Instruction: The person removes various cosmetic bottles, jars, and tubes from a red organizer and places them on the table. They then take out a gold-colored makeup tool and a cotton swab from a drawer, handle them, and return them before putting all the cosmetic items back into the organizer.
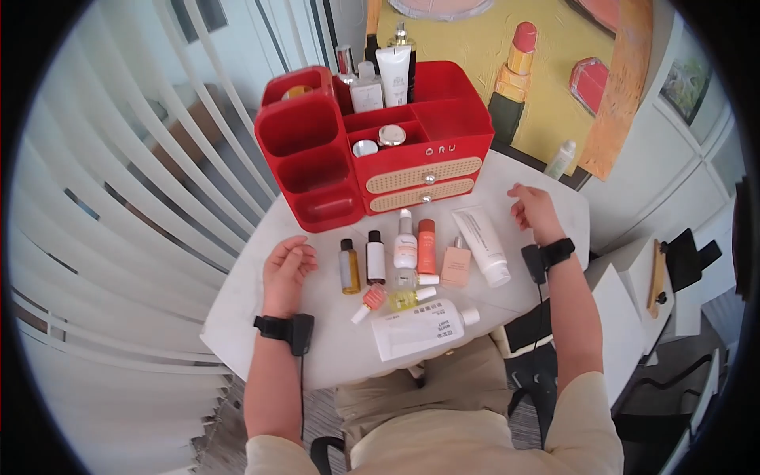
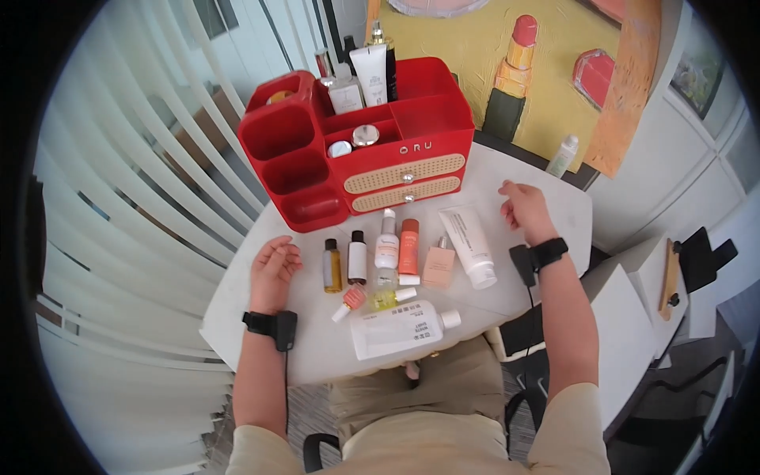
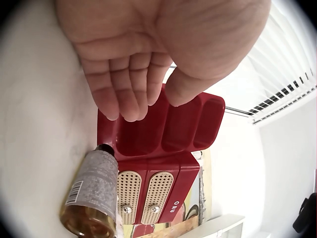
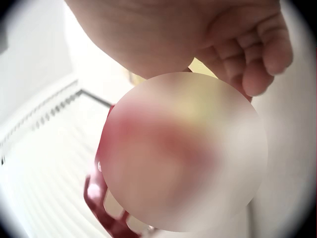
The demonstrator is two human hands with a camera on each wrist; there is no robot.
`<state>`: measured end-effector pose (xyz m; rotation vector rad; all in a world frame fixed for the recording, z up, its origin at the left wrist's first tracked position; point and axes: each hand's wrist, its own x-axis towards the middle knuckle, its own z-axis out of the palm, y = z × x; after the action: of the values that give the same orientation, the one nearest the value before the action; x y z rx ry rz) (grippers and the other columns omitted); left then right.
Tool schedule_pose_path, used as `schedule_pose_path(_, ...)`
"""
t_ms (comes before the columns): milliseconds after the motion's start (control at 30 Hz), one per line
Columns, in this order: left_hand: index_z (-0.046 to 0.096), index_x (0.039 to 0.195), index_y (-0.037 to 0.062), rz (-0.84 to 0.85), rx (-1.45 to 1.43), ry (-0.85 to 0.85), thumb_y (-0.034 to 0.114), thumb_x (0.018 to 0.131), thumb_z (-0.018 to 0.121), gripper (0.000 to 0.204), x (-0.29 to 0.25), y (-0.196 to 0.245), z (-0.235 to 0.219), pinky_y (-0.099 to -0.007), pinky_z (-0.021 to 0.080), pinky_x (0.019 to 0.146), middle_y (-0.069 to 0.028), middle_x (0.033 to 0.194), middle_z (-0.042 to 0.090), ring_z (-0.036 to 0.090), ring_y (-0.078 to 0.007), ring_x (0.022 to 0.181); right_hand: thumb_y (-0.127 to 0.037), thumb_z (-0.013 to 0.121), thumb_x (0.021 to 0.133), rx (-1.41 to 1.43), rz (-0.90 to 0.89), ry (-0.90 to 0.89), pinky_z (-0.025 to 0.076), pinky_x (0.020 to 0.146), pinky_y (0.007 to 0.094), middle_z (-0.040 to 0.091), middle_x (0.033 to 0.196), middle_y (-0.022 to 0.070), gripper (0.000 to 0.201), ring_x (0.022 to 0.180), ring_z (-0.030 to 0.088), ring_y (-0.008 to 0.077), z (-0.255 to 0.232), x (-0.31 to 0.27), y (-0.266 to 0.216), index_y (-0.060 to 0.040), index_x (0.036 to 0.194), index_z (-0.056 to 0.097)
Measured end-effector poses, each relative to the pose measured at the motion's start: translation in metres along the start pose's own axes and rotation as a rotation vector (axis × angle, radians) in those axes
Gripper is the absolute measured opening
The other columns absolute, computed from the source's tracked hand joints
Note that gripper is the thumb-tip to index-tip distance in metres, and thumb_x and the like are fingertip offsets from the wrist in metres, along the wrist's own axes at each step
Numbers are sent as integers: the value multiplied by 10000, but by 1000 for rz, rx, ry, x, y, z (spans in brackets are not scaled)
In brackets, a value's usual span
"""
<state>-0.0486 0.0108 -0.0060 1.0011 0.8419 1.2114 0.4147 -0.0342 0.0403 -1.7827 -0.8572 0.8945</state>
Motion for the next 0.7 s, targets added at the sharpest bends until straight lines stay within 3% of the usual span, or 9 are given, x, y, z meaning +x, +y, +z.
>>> schedule_pose_path(33,588,1179,2,3,-7,-5,137,986,520,245,0,-1,-1,-298,519,780,-74,957,658,619,-146,828,-297,530,935,32,-7,-2,445,495,254,598,636,56,333,512,547,117,1,11,2,-6,1004,677)
schedule_pose_path(100,586,1179,3,6,-8,-11,138,987,517,245,0,-1,-2,-301,521,782,-82,964,659,622,-151,834,-253,537,924,358,-104,44,425,485,246,567,655,23,274,513,506,100,9,33,13,-26,1008,665)
schedule_pose_path(167,583,1180,2,20,7,-19,138,989,514,245,0,-2,-3,-303,522,784,-85,968,659,623,-155,837,-231,542,928,428,-116,76,425,482,243,565,675,19,263,532,512,95,17,44,20,-15,1014,666)
schedule_pose_path(300,581,1184,-12,28,-31,-16,101,984,518,238,-2,-1,1,-320,527,783,-100,974,667,627,-171,828,-203,532,937,382,-199,101,416,475,231,565,673,3,249,535,502,78,16,47,30,-19,1031,670)
schedule_pose_path(600,571,1195,7,-14,68,-17,56,976,507,234,-1,6,13,-322,510,824,-100,1035,655,615,-183,905,-194,539,936,483,-252,-140,406,476,218,575,730,-7,256,569,508,64,-3,48,31,-26,1094,651)
schedule_pose_path(667,561,1225,10,59,464,-66,16,951,526,275,-2,20,37,-314,508,827,-97,1049,655,618,-178,921,-170,537,953,456,-273,-181,404,479,212,557,723,-12,241,572,511,51,-2,46,27,-23,1114,639)
schedule_pose_path(700,561,1225,10,51,476,-72,16,951,526,275,-3,25,52,-314,508,827,-97,1049,655,618,-178,921,-170,537,953,467,-263,-176,404,479,212,557,723,-12,241,572,511,51,-1,46,27,-23,1114,639)
